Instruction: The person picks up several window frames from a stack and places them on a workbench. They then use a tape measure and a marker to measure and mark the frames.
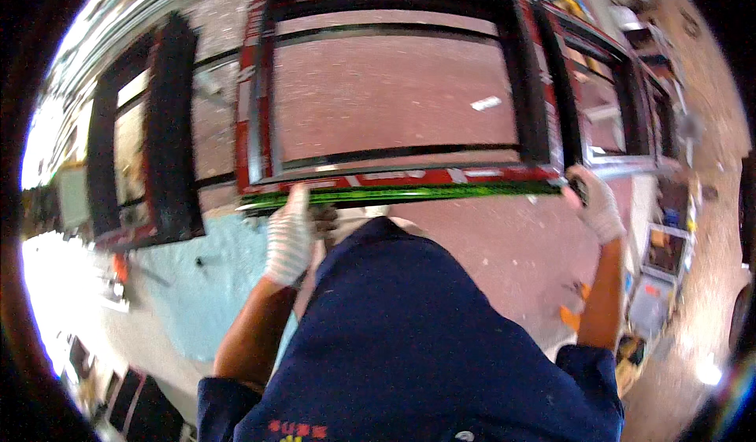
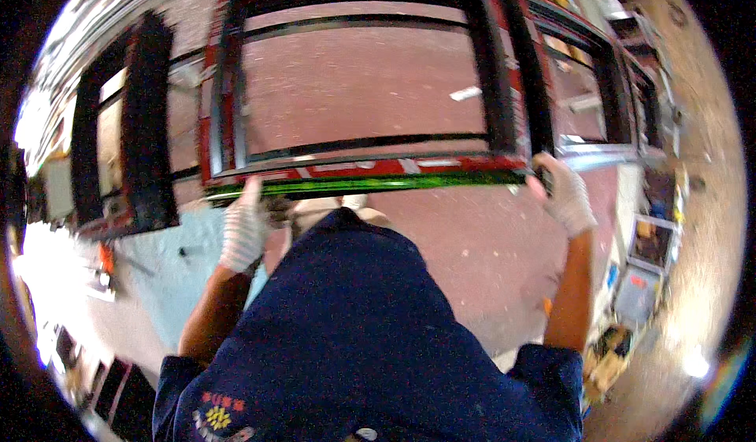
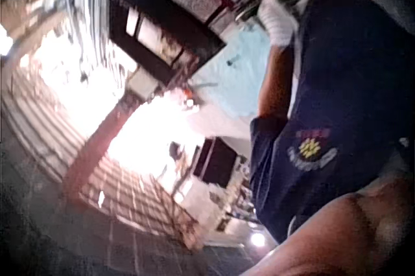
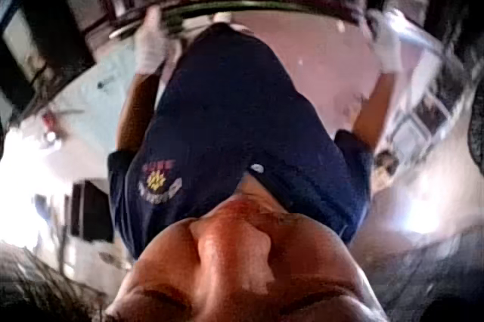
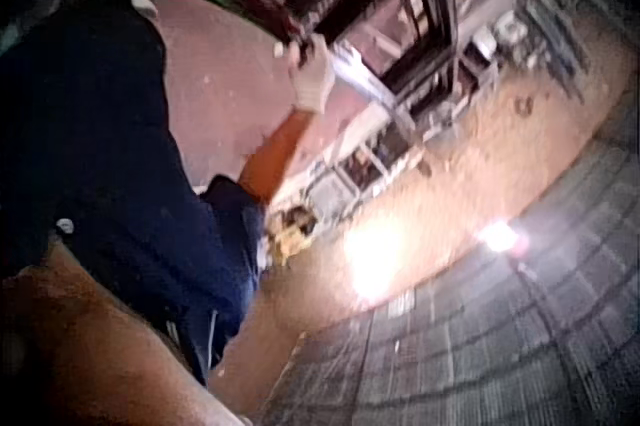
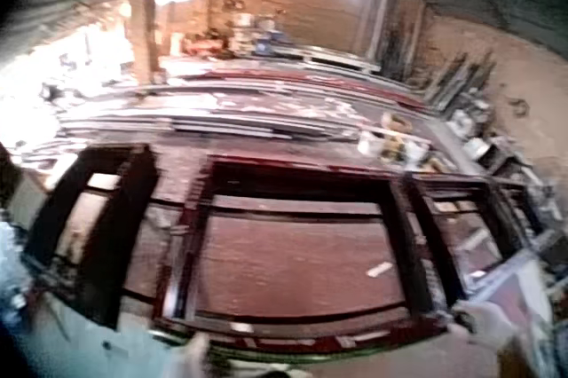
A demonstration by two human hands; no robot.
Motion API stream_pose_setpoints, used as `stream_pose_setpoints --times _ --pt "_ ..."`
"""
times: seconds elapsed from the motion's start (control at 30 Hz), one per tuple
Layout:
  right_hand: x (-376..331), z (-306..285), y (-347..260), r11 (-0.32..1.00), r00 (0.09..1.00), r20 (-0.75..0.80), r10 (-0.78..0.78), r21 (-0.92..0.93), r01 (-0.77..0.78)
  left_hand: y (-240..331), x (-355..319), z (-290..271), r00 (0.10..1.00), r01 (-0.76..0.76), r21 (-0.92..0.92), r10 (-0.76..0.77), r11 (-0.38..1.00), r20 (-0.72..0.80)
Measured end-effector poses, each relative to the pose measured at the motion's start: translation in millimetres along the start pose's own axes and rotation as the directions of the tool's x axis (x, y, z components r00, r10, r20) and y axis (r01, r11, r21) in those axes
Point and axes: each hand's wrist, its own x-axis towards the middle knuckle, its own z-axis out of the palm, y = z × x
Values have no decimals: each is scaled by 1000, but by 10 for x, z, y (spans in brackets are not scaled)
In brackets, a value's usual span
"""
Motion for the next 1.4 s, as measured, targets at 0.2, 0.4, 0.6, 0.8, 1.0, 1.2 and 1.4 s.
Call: stream_pose_setpoints --times 0.2,0.4,0.6,0.8,1.0,1.2,1.4 --pt "2 152 45 971 997 -37 66 -227 -73 16 34 -16 999 42 51 -41 998 -14" --pt "-2 293 133 976 997 -74 35 -211 -50 4 71 -35 999 42 39 -42 998 -3" --pt "-30 220 106 990 997 -80 11 -141 -22 -33 41 -57 1000 -5 -11 5 1000 7" --pt "-189 43 -200 996 982 -176 -66 54 76 258 -112 -91 957 -275 -95 263 957 -118" --pt "-68 177 -1058 941 997 -76 -33 333 57 659 -171 497 886 -460 -104 463 882 12" --pt "312 555 -2146 632 993 19 -114 773 58 335 -218 1078 869 -414 -45 409 909 277" --pt "349 770 -2281 475 981 -177 -80 859 194 278 -310 945 949 -244 -161 270 956 163"
